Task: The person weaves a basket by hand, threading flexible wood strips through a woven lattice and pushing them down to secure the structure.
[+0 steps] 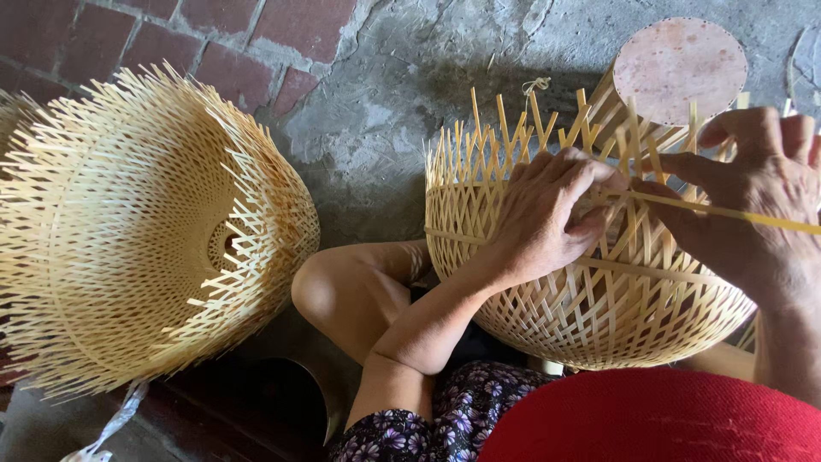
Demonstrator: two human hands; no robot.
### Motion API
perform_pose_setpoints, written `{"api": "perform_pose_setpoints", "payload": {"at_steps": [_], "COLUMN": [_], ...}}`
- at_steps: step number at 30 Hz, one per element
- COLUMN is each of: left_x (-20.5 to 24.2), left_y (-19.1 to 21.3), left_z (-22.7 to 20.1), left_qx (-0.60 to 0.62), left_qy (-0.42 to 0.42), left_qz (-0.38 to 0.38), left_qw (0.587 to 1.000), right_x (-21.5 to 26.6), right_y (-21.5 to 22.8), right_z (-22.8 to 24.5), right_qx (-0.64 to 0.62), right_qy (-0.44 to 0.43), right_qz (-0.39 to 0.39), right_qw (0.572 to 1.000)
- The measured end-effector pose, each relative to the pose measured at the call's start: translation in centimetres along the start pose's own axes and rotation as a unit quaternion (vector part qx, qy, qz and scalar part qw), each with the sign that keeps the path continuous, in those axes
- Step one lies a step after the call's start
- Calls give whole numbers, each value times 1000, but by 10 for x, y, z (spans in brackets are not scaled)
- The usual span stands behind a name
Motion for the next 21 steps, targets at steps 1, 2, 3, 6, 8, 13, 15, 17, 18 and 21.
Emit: {"api": "perform_pose_setpoints", "payload": {"at_steps": [1, 2, 3, 6, 8, 13, 15, 17, 18, 21], "left_x": [0, 0, 1, 0, -3, 1, 3, 3, 2, 6], "left_y": [0, -1, 0, 2, 3, -3, -6, -10, -13, -13], "left_z": [0, 1, 0, 0, -2, -2, 1, 5, 6, 6], "left_qx": [4, 3, 2, 3, 6, 29, 11, 4, 6, 5], "left_qy": [0, 0, -1, -11, -12, -4, 0, 3, 2, -9], "left_qz": [0, -2, -4, -20, -30, -67, -79, -82, -79, -80], "left_qw": [1000, 1000, 1000, 1000, 999, 997, 997, 997, 997, 997], "right_x": [-1, -2, -3, -2, -8, 3, 9, 12, 14, 18], "right_y": [0, -2, -6, -34, -59, -64, -47, -25, -18, -9], "right_z": [1, -1, -3, -14, -24, -40, -29, -10, -2, 13], "right_qx": [18, 36, 9, -122, -275, -438, -387, -187, -95, 96], "right_qy": [-2, -2, 5, 15, 6, -94, -92, 46, 70, 118], "right_qz": [10, 21, 23, 57, 107, 83, -27, -187, -229, -307], "right_qw": [1000, 999, 1000, 991, 955, 890, 917, 963, 966, 940]}}
Point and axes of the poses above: each hand's wrist, its own x-axis away from the middle knuckle, its own y-axis out of the back of the hand, z = x × y, the point moved 3 cm from there along -x, towards the middle knuckle, and after that the axes turned 4 degrees about -y, right-handed, at the moved point
